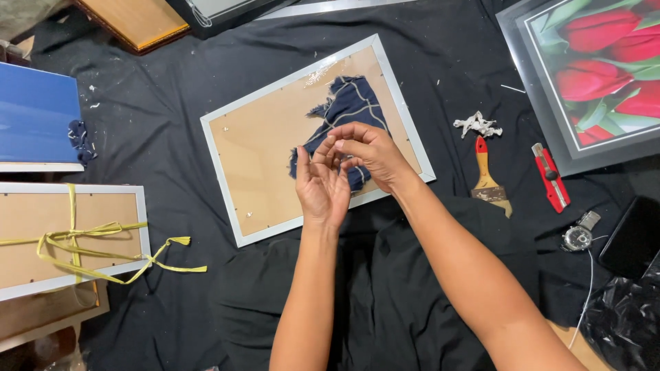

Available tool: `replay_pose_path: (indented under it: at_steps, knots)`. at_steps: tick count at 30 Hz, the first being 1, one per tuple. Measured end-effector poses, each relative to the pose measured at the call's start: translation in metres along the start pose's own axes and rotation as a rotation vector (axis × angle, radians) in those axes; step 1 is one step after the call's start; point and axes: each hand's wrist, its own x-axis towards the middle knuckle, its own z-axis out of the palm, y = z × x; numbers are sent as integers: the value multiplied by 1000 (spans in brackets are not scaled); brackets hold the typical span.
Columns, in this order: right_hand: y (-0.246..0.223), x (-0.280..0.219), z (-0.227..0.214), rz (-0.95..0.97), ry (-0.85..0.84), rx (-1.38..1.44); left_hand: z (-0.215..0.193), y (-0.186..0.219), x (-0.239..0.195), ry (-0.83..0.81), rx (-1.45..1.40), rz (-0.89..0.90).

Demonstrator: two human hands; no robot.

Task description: The person wipes the back surface of a picture frame with a blue cloth. They then pick up small white debris from the frame and discard it. The person continues wiping the frame surface with the cloth.

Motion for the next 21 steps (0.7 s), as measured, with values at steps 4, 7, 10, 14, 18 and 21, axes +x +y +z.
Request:
replay_pose_path:
  at_steps: [4,7,10,14,18,21]
  knots:
    - [0,-1,-1,-8,-1,-7,-4,2,-1,3,-48,-18]
    - [-4,0,-1,-5,-6,-13,1,6,-6,7,6,-17]
    - [-13,2,-8,-86,-7,-151,-6,8,-8,31,580,115]
    - [-20,1,-15,-168,-79,-430,6,29,-21,16,1038,225]
    - [-14,2,-18,-257,-130,-676,15,37,-31,22,1314,305]
    - [-17,-1,-17,-274,-133,-727,17,38,-32,2,1367,321]
